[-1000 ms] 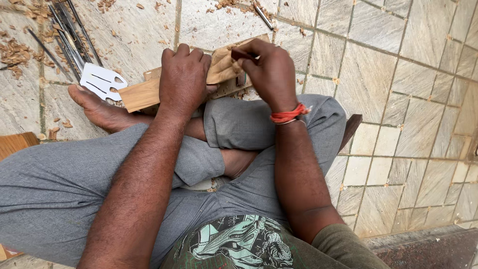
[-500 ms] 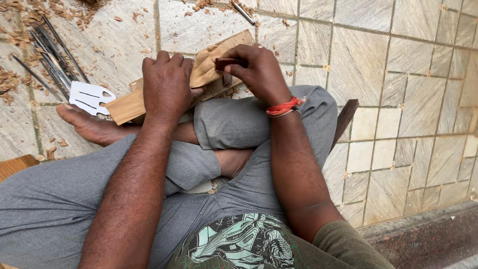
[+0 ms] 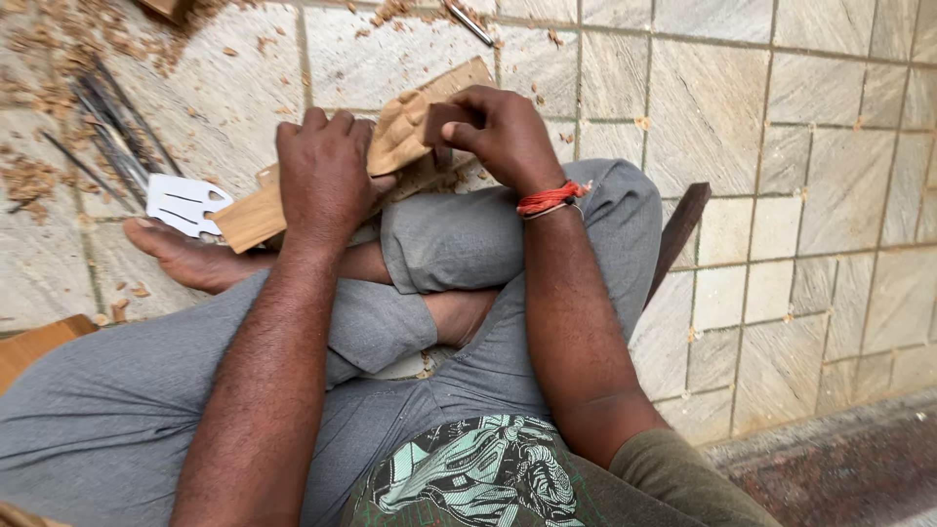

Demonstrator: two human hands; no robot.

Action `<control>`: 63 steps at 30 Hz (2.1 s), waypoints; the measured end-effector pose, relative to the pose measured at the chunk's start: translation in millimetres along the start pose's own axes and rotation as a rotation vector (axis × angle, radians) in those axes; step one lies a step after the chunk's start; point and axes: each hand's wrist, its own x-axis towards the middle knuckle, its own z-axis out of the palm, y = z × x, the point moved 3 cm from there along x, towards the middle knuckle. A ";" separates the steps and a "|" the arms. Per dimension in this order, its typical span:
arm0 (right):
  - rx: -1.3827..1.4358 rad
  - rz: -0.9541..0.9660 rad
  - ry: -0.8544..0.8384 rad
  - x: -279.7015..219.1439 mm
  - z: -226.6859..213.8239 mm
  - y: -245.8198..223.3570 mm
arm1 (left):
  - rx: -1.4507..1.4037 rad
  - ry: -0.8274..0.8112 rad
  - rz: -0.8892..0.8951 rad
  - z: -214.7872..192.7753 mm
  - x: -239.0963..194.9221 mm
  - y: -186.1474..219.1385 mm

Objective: The person is sitting cross-legged on a tiled floor, carving a wooden object that resembles a hand or foot using a small chisel. They hold the wood steady with one hand while carefully shaping the surface with the other, producing wood shavings.

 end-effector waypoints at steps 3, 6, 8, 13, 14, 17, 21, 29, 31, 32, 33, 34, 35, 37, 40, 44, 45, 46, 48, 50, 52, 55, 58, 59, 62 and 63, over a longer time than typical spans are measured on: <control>0.113 -0.014 0.145 1.2 -13.3 -3.1 | -0.105 -0.144 0.005 -15.7 10.7 -6.4; 0.396 0.035 0.107 -4.2 -12.3 -9.1 | -0.063 -0.476 0.145 -26.7 32.8 -19.8; 0.608 0.129 0.034 -16.0 0.3 -14.8 | 0.011 -0.637 0.229 -30.3 42.8 -28.7; 0.738 0.273 0.022 -24.6 7.9 -25.4 | 0.139 -0.882 0.181 -23.4 60.4 -25.8; 0.732 0.257 0.011 -27.7 7.2 -25.2 | 0.134 -0.904 0.161 -16.9 61.8 -21.6; 0.711 0.204 -0.028 -39.4 12.3 -28.5 | 0.017 -0.879 0.140 6.0 63.1 -25.2; 0.609 0.150 0.006 -53.3 23.2 -33.6 | -0.414 -0.632 0.190 27.9 54.9 -58.0; 0.661 0.189 0.009 -50.9 36.0 -45.1 | -0.285 -0.342 0.061 13.8 42.0 -70.1; 0.625 0.169 -0.006 -57.7 42.3 -43.8 | -0.257 -0.323 0.146 21.9 42.5 -67.8; 0.616 0.148 0.005 -57.3 41.3 -43.8 | -0.261 -0.261 0.212 23.5 43.6 -68.5; 0.608 0.127 0.015 -57.1 39.8 -44.4 | -0.263 -0.199 0.277 24.8 43.0 -70.1; 0.606 0.117 0.019 -59.5 42.4 -46.0 | -0.267 -0.149 0.339 27.2 36.7 -70.8; 0.626 0.147 0.007 -59.5 46.2 -47.0 | -0.263 -0.130 0.333 30.5 34.0 -71.3; 0.677 0.199 -0.012 -56.1 56.8 -50.8 | -0.241 -0.090 0.324 33.2 32.7 -74.3; 0.593 -0.021 0.053 -54.2 74.1 -65.8 | -0.326 0.122 0.374 29.7 31.4 -74.0; 0.326 -0.018 0.102 -60.8 68.9 -70.6 | -0.329 0.020 0.327 31.7 30.2 -74.4; 0.317 -0.038 0.113 -61.2 67.8 -72.2 | -0.330 0.050 0.334 31.2 29.4 -75.4; 0.306 -0.051 0.118 -64.1 66.8 -72.7 | -0.340 0.075 0.338 32.9 25.4 -74.9; 0.273 -0.074 0.164 -59.9 72.8 -73.9 | -0.336 0.148 0.350 37.1 26.3 -81.0; 0.259 -0.083 0.198 -60.5 76.5 -74.5 | -0.331 0.184 0.356 41.3 27.1 -81.2; 0.268 -0.079 0.214 -62.3 77.5 -74.6 | -0.324 0.179 0.352 43.2 26.8 -82.9; 0.236 -0.073 0.202 -61.5 74.0 -75.8 | -0.266 0.059 0.344 45.7 31.5 -81.2; 0.241 -0.193 0.226 -51.2 81.5 -80.5 | -0.302 0.124 0.353 42.2 30.5 -82.6; 0.255 -0.152 0.217 -53.4 80.7 -78.1 | -0.290 0.108 0.357 42.8 30.7 -79.7; 0.250 -0.120 0.203 -60.3 80.3 -77.9 | -0.247 0.067 0.343 42.7 27.3 -81.0; 0.208 -0.155 0.218 -63.6 76.1 -78.1 | -0.243 0.058 0.336 44.3 27.7 -80.2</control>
